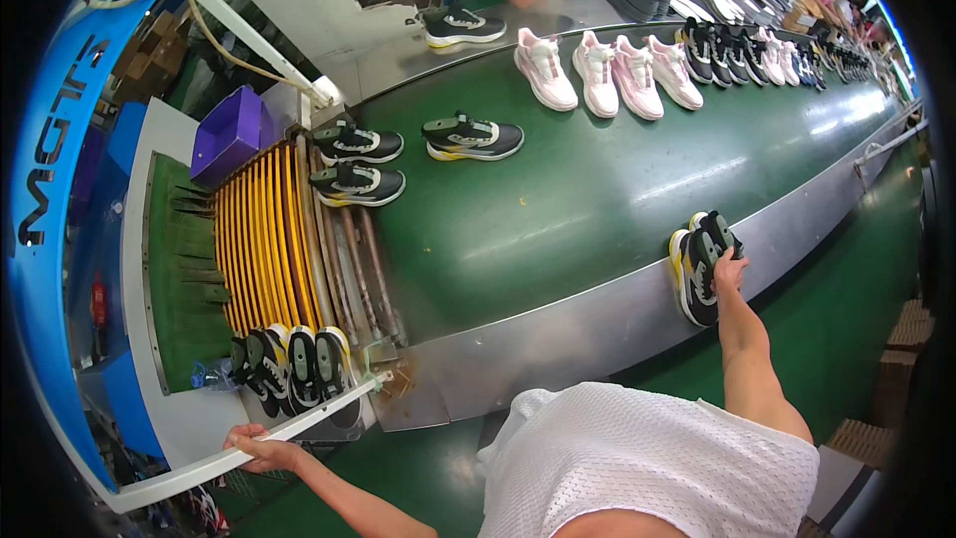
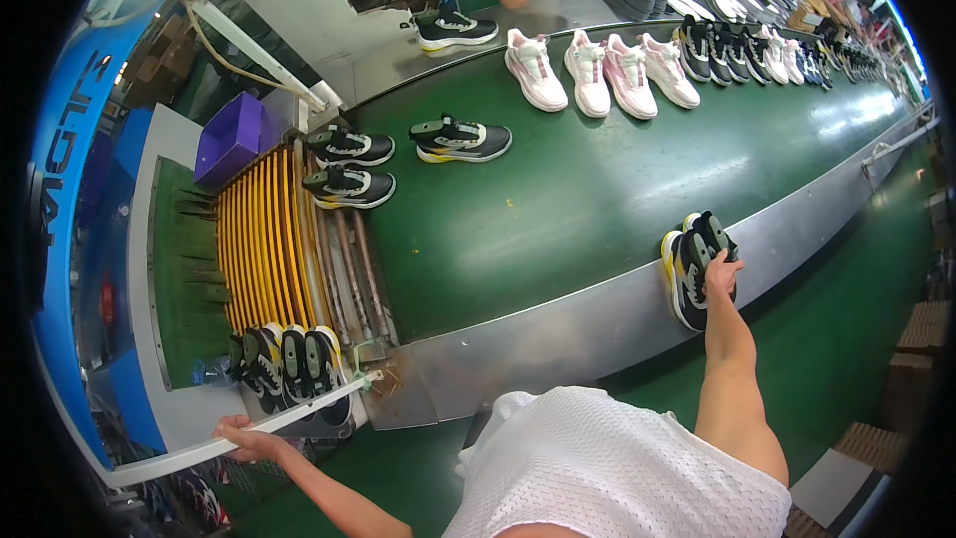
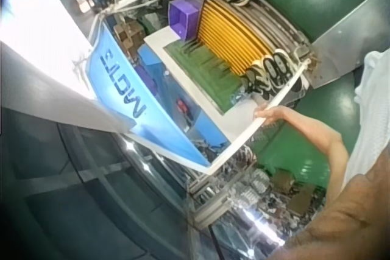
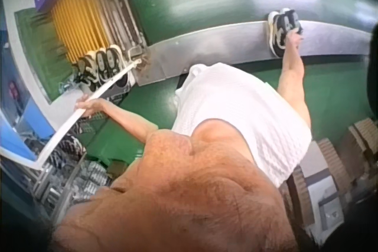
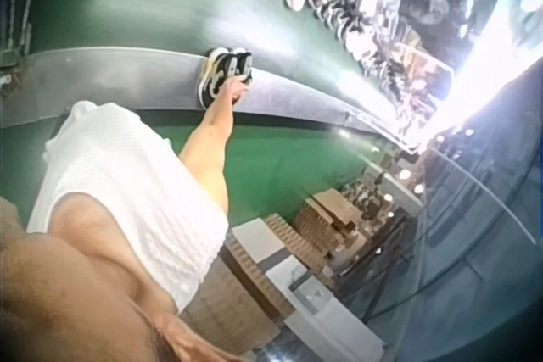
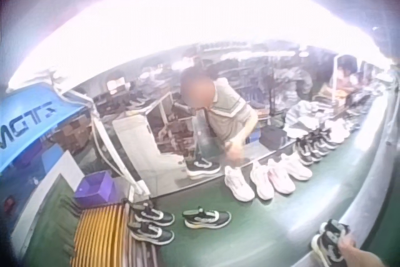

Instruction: The person picks up pairs of sneakers from a conveyor belt and places them onto a slatted yellow rack. The person handles the shoes one pair at a time, moving them from the belt to the rack repeatedly.

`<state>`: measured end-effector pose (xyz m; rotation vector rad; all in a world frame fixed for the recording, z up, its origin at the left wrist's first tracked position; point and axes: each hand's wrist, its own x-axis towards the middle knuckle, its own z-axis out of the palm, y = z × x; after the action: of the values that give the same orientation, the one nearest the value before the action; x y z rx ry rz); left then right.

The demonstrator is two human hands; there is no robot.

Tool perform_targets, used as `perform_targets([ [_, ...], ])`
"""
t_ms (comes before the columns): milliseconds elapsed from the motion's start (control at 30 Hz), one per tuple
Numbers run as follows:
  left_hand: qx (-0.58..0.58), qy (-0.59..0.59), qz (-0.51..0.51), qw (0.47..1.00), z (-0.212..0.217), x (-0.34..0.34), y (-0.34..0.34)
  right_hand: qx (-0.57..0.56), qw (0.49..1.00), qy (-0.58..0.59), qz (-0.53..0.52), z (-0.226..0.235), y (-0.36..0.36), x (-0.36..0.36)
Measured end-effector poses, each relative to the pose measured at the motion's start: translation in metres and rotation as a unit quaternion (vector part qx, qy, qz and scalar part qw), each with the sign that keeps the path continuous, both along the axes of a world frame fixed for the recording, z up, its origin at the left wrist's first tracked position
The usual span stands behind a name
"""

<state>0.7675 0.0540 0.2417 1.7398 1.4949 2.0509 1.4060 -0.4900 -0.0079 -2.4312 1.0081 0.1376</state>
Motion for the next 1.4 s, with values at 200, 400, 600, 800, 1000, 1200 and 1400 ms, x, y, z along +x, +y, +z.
perform_targets([
  [200, -0.002, -0.01, -0.005, 1.0, -0.001, 0.002, 0.003, 0.046, 0.999, -0.01, 0.01, -0.008, -0.017, -0.001],
  [400, 0.003, -0.005, -0.018, 1.0, -0.001, -0.001, 0.005, 0.163, 0.987, -0.012, -0.006, -0.011, -0.024, -0.002],
  [600, 0.008, -0.038, -0.011, 0.999, -0.012, -0.001, 0.01, 0.199, 0.98, -0.022, -0.016, -0.013, -0.036, 0.005],
  [800, 0.017, -0.013, -0.06, 0.998, -0.016, -0.021, 0.013, 0.146, 0.985, -0.082, 0.044, 0.008, 0.003, -0.036],
  [1000, 0.01, -0.013, -0.091, 0.996, -0.009, -0.006, 0.005, 0.164, 0.977, -0.034, 0.133, 0.017, 0.034, -0.107],
  [1200, 0.008, -0.051, -0.148, 0.988, -0.003, -0.01, 0.006, 0.259, 0.928, 0.015, 0.268, 0.024, 0.122, -0.219],
  [1400, -0.032, -0.032, -0.193, 0.98, 0.012, -0.005, -0.003, 0.244, 0.893, 0.061, 0.373, 0.045, 0.206, -0.333],
])
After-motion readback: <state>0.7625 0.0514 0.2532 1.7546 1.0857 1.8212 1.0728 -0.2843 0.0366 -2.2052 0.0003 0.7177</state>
